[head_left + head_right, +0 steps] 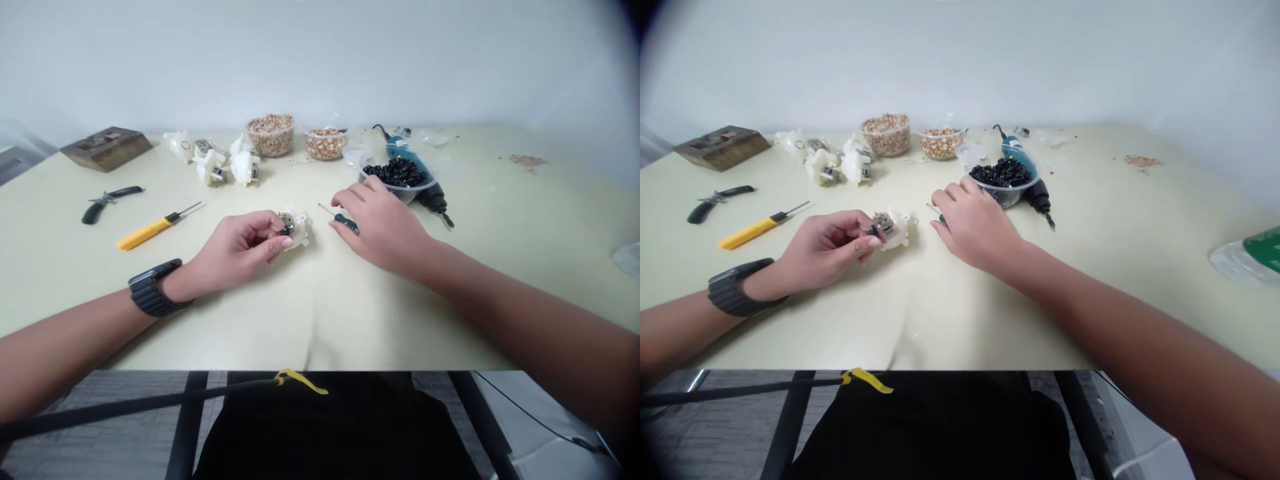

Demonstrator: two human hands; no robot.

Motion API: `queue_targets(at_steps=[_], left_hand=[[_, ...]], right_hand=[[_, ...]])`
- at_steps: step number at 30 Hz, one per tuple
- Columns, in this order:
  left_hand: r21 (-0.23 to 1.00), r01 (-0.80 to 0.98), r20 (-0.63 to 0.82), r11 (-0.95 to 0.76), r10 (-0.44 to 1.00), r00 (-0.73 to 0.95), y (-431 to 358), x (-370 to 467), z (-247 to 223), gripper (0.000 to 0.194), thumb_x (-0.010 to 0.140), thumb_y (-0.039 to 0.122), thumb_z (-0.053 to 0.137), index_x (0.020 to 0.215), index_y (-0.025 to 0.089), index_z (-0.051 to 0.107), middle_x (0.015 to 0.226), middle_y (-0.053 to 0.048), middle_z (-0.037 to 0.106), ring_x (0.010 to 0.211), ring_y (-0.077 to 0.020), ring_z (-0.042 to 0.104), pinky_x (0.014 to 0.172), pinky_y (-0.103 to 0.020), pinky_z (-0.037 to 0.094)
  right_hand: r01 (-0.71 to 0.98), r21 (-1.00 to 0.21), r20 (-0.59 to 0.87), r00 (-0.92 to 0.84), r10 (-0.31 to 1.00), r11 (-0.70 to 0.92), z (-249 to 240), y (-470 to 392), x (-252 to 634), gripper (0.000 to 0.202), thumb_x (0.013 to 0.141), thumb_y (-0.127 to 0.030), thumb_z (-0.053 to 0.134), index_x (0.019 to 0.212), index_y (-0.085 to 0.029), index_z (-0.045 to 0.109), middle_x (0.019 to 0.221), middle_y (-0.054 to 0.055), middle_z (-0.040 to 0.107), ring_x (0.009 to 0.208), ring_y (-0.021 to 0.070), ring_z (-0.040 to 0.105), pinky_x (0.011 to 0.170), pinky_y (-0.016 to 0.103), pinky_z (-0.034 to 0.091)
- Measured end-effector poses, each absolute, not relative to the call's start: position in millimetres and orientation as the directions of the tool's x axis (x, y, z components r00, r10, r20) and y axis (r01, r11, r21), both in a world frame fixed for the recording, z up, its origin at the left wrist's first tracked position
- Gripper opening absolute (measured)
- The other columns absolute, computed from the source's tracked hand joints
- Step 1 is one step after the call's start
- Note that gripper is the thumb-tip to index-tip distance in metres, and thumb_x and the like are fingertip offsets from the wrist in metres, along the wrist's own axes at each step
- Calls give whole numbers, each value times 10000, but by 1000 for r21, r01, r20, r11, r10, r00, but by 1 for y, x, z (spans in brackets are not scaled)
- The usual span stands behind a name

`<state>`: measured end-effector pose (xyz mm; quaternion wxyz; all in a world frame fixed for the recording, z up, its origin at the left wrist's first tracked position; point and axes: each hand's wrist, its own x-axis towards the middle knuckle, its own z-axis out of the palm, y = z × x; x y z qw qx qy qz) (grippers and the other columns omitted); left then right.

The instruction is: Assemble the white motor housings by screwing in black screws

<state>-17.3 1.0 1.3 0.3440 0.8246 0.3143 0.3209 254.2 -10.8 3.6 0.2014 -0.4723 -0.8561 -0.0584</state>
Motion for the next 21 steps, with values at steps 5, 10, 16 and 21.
queue_targets(at_steps=[5,10,16,21], left_hand=[[703,316,368,-638,705,606,-4,-14,3,310,960,437,737,822,177,642,606,11,646,504,-84,515,489,-199,408],[636,312,411,-706,652,637,-7,-12,6,294,955,418,753,828,162,685,622,20,679,530,-72,569,529,-168,448],[626,334,390,-705,654,649,-10,-10,10,341,955,453,741,774,164,715,605,16,695,522,-74,584,516,-168,440],[620,319,476,-717,667,573,-3,-22,8,223,904,395,811,980,190,768,635,17,724,521,-88,593,535,-203,472]], right_hand=[[489,-585,483,-430,763,647,9,-24,235,192,990,-365,675,1030,-195,756,1022,63,769,869,191,624,797,339,483],[295,-807,384,-397,834,512,9,-34,220,179,918,-337,759,1006,-181,763,945,28,750,787,137,607,654,276,462],[208,-870,342,-399,851,447,9,-36,217,104,902,-277,750,964,-195,739,934,26,719,800,143,597,680,281,496],[222,-863,361,-357,861,454,12,-35,222,126,921,-316,743,960,-201,709,942,30,689,817,145,591,679,279,501]])
